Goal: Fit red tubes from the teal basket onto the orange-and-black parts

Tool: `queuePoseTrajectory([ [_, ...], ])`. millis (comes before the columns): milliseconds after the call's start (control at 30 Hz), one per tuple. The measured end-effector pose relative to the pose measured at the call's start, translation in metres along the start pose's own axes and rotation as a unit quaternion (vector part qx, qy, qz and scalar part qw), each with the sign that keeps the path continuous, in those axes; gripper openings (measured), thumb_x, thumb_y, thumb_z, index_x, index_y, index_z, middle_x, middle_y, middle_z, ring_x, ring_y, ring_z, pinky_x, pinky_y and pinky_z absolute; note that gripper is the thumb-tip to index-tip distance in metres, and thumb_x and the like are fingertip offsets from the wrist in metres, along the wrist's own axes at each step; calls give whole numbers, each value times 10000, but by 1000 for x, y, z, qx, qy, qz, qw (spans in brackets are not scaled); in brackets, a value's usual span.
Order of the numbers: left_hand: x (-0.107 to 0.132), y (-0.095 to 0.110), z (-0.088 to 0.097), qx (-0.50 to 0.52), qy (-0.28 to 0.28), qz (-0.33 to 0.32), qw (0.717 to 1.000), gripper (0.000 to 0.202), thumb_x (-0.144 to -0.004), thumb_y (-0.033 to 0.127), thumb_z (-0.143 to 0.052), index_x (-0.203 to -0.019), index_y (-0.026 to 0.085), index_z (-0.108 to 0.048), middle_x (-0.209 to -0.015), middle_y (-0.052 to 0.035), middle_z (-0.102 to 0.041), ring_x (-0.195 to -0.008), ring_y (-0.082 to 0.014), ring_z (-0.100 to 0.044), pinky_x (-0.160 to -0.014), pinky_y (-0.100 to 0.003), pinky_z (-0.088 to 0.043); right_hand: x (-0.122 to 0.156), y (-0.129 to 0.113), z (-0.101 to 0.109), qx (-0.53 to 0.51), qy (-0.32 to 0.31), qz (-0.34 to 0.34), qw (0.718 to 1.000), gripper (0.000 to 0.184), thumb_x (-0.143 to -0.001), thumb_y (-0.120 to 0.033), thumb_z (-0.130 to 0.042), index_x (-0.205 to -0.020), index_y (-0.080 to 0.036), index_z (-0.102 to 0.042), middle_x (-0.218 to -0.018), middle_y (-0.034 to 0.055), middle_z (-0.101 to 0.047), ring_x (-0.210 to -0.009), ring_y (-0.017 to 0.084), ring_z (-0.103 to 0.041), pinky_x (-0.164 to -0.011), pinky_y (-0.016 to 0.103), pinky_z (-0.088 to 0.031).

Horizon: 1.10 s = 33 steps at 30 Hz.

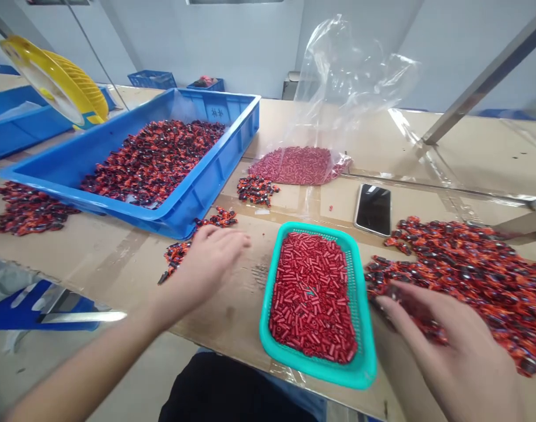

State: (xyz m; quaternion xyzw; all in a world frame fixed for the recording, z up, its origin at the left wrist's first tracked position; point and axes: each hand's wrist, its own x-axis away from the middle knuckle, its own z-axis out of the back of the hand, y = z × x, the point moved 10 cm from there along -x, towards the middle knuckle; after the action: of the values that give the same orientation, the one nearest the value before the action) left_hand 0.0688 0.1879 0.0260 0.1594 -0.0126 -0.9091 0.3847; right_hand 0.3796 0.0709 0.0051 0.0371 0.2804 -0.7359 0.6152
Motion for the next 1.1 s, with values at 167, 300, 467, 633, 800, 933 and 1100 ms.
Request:
queuePoseTrajectory([
  [167, -20, -47, -21, -31, -42, 0, 999, 272, -902, 13, -450, -878, 189, -656, -856, -122, -769, -908, -309, -714, -896, -461, -437, -31, 23, 9, 126, 56, 24, 990, 770, -955, -829, -337, -956, -170, -734, -872, 240, -733, -842, 430, -675, -778, 604, -501],
  [300, -29, -51, -27, -30, -44, -19, 998, 245, -895, 59, -448, -815, 202, -630, -743, -103, -717, -776, -307, -685, -859, -463, -457, -19, -34, 0, 98, 44, 110, 988, 488, -1069, -561, -443, -1182, -152, -684, -1056, 175, -739, -994, 318, -668, -871, 478, -519],
  [467, -32, -48, -28, -9, -23, -26, 999, 177, -941, 214, -482, -928, 184, -656, -881, -117, -708, -842, -323, -700, -827, -456, -518, 3, -124, -47, 49, -104, 231, 966, 180, -1051, -261, -581, -1171, -214, -708, -1035, 56, -756, -977, 233, -649, -840, 369, -508],
  [633, -15, -28, 3, 114, 69, -32, 991, 186, -1018, 289, -506, -1060, 224, -676, -1009, -68, -646, -907, -234, -705, -802, -331, -565, -1, -141, -71, 81, -149, 237, 957, 88, -918, -95, -721, -893, -179, -707, -836, 46, -704, -833, 243, -599, -748, 378, -440],
  [800, 7, -6, 27, 259, 136, -23, 956, 123, -981, 375, -650, -1000, 301, -746, -979, -19, -738, -883, -206, -747, -748, -258, -608, -4, -140, -74, 108, -173, 232, 951, 98, -935, -163, -719, -858, -184, -661, -878, 47, -682, -862, 238, -582, -764, 371, -434],
  [933, 21, 5, 18, 367, 137, 19, 920, 170, -965, 426, -692, -1082, 312, -739, -995, 5, -811, -843, -199, -791, -655, -213, -657, -3, -141, -75, 133, -181, 230, 947, 90, -963, -139, -659, -881, -176, -651, -894, 59, -670, -853, 244, -564, -747, 374, -428],
  [1100, 32, 23, 1, 447, 128, 54, 884, 112, -959, 305, -725, -1069, 313, -701, -956, 9, -823, -870, -206, -814, -752, -251, -693, -2, -142, -77, 109, -190, 234, 947, 94, -953, -111, -659, -910, -194, -655, -907, 53, -678, -879, 252, -570, -766, 382, -450],
])
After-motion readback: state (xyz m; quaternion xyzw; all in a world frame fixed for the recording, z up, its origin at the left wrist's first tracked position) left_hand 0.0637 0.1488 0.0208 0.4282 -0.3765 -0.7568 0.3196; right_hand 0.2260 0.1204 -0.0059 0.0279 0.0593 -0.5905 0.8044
